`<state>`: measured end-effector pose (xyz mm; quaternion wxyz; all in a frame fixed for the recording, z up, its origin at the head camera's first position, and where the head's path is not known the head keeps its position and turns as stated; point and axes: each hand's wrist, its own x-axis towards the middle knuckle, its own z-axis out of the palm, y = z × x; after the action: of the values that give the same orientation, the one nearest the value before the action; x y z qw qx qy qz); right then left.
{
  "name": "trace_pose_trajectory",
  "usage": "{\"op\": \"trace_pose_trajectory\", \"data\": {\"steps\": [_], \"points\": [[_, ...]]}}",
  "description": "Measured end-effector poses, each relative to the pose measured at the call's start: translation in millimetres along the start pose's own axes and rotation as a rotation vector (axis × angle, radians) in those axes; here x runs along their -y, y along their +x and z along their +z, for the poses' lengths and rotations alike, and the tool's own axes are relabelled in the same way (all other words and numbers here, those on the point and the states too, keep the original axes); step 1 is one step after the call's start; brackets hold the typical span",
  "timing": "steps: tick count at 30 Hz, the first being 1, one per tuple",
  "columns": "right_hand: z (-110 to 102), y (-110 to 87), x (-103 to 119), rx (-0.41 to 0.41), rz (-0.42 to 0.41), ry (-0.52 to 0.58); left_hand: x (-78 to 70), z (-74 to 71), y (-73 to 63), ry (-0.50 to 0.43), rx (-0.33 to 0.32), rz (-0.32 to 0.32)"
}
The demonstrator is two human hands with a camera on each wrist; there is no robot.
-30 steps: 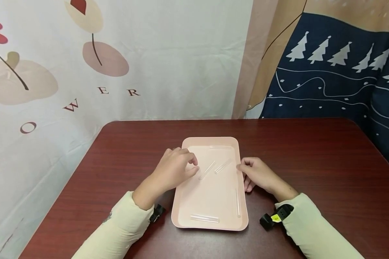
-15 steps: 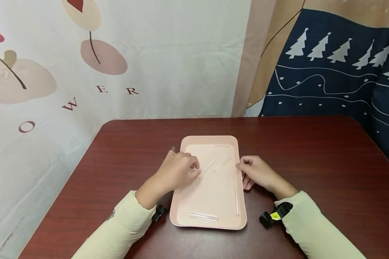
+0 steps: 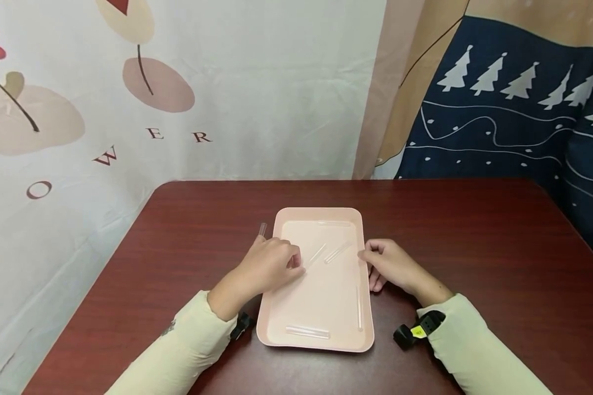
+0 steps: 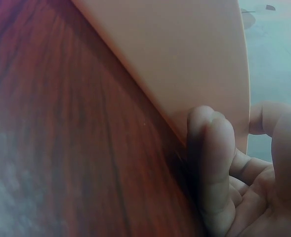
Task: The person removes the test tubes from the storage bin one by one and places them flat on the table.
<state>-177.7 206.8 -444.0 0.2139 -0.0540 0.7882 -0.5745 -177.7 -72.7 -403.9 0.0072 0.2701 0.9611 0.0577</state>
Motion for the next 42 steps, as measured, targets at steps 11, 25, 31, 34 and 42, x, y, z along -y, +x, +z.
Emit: {"op": "trace_pose_trajectory", "data": {"steps": [11, 25, 31, 34, 42], "points": [[2.1, -3.4, 0.1, 0.014, -0.016, -0.002, 0.3, 3.0, -2.5, 0.019, 0.017, 0.01], [2.8, -1.8, -1.0, 0.008, -0.022, -0.014, 0.4, 3.5, -2.7, 0.04, -0.027, 0.013], [2.3, -1.0, -1.9, 0.001, -0.017, -0.025, -0.6, 5.5, -1.9, 0.042, -0.03, 0.009], [2.0, -0.3, -2.3, 0.01, -0.025, -0.015, 0.1, 4.6, -1.6, 0.052, -0.025, 0.005], [1.9, -2.1, -1.9, 0.015, -0.028, -0.006, -0.2, 3.4, -2.2, 0.048, -0.018, 0.004]]}}
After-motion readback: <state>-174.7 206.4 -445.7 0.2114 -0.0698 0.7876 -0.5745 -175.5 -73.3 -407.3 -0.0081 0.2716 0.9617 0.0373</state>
